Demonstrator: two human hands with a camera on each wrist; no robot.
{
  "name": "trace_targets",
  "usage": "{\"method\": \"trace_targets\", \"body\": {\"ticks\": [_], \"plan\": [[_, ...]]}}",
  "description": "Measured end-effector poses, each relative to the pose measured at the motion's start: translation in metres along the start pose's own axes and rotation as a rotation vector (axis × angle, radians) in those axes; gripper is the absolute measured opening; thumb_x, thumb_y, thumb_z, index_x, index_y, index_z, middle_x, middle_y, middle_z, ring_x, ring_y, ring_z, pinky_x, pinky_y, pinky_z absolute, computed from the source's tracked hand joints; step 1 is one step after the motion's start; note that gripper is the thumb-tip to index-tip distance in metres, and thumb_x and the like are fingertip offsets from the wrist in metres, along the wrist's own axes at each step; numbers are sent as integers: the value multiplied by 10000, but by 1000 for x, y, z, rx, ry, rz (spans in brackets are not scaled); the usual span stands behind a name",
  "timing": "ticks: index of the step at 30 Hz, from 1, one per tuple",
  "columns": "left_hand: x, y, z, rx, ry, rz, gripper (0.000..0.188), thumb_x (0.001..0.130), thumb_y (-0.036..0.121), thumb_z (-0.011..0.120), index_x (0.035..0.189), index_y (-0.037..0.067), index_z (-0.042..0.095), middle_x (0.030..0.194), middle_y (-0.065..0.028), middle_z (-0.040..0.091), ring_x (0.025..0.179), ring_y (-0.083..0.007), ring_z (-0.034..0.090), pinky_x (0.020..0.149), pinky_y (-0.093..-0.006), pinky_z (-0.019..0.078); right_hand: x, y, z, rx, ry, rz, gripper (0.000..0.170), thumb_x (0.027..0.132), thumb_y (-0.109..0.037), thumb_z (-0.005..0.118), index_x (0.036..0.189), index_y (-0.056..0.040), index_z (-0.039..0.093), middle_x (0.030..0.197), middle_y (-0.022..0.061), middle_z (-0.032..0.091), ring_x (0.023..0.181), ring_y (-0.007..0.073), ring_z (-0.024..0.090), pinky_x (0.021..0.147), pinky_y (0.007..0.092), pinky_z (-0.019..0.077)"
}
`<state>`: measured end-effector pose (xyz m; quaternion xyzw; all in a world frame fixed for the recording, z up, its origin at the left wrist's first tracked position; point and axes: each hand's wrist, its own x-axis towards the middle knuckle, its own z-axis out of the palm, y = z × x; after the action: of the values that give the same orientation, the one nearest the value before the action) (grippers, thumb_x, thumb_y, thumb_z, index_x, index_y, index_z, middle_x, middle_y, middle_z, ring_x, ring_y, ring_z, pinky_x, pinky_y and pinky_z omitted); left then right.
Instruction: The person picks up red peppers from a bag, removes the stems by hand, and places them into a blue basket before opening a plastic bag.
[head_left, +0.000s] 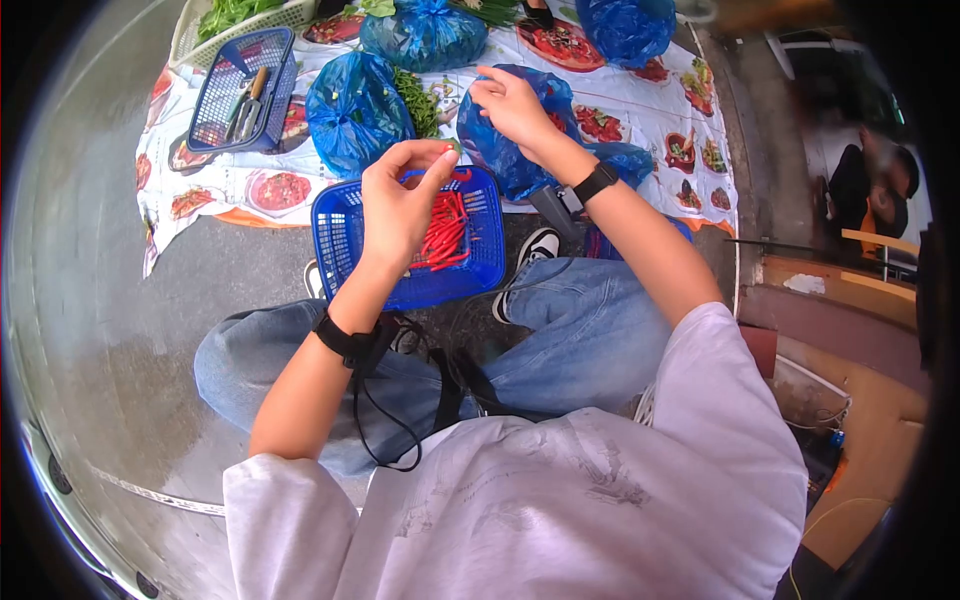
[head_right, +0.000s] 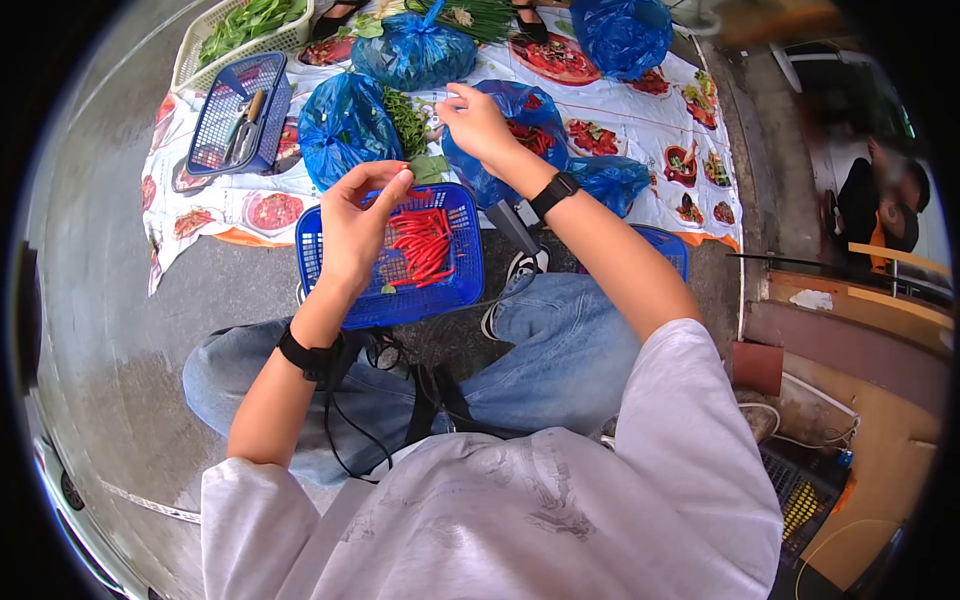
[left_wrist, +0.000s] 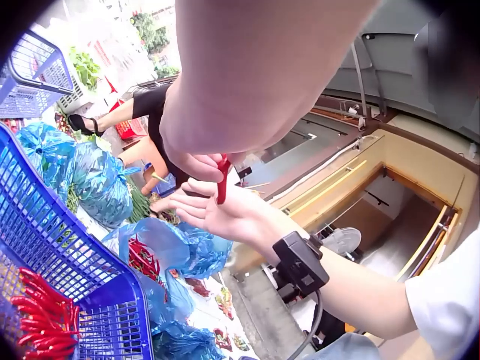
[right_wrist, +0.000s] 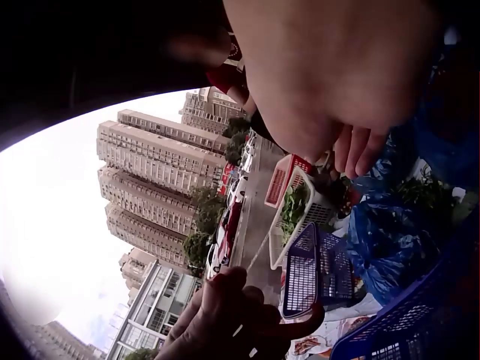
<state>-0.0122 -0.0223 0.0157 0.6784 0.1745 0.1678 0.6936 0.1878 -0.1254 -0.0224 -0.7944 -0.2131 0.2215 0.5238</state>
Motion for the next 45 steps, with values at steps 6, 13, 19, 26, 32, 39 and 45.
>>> {"method": "trace_targets", "body": {"ticks": [6,13,19,26,32,39,45], "plan": [[9,-19,-13,-199,91,-205,187,941,94,695,1056,-52,673,932,-92,715,835,-170,704,808,-279,564,-81,-29,20,149,-496,26,314,1029,-190,547,1200,57,640,1009,112,713,844,162,678,774,303,547],[20,-13,-25,157,277,-116,378,932,185,706,1238,-12,607,1118,-128,673,920,-151,651,740,-286,532,-87,8,17,-243,-364,-36,146,983,-102,594,1067,13,624,854,105,703,795,152,687,724,300,546],[33,8,-41,-47,334,-116,361,948,177,658,1254,-6,596,1096,-123,667,873,-144,658,764,-271,522,-87,137,71,-763,-469,-186,128,848,-63,681,940,-3,615,885,201,683,897,393,666,775,462,528],[28,0,-35,2,265,-122,331,948,191,658,1223,10,620,1096,-110,674,891,-148,659,775,-283,515,-100,148,90,-1100,-400,-186,293,776,-35,704,1053,9,619,1100,204,636,976,417,632,854,480,532],[25,12,-37,-9,258,-114,302,943,181,671,1202,27,642,1089,-92,680,885,-137,650,771,-266,508,-64,38,-17,-756,-142,-218,145,817,-78,605,907,14,672,884,210,698,864,398,676,807,479,540],[25,7,-28,80,191,-97,236,958,162,655,1157,34,655,1051,-69,681,862,-133,653,756,-260,508,46,175,-108,-1091,-154,-23,249,817,-49,565,1037,-28,678,967,255,694,963,436,660,866,481,522],[27,7,-26,80,152,-152,176,973,140,638,1109,31,661,1038,-46,689,864,-123,646,755,-259,498,66,213,-84,-1092,5,198,336,870,-189,635,1196,-110,627,1071,252,686,1024,418,657,901,492,513]]}}
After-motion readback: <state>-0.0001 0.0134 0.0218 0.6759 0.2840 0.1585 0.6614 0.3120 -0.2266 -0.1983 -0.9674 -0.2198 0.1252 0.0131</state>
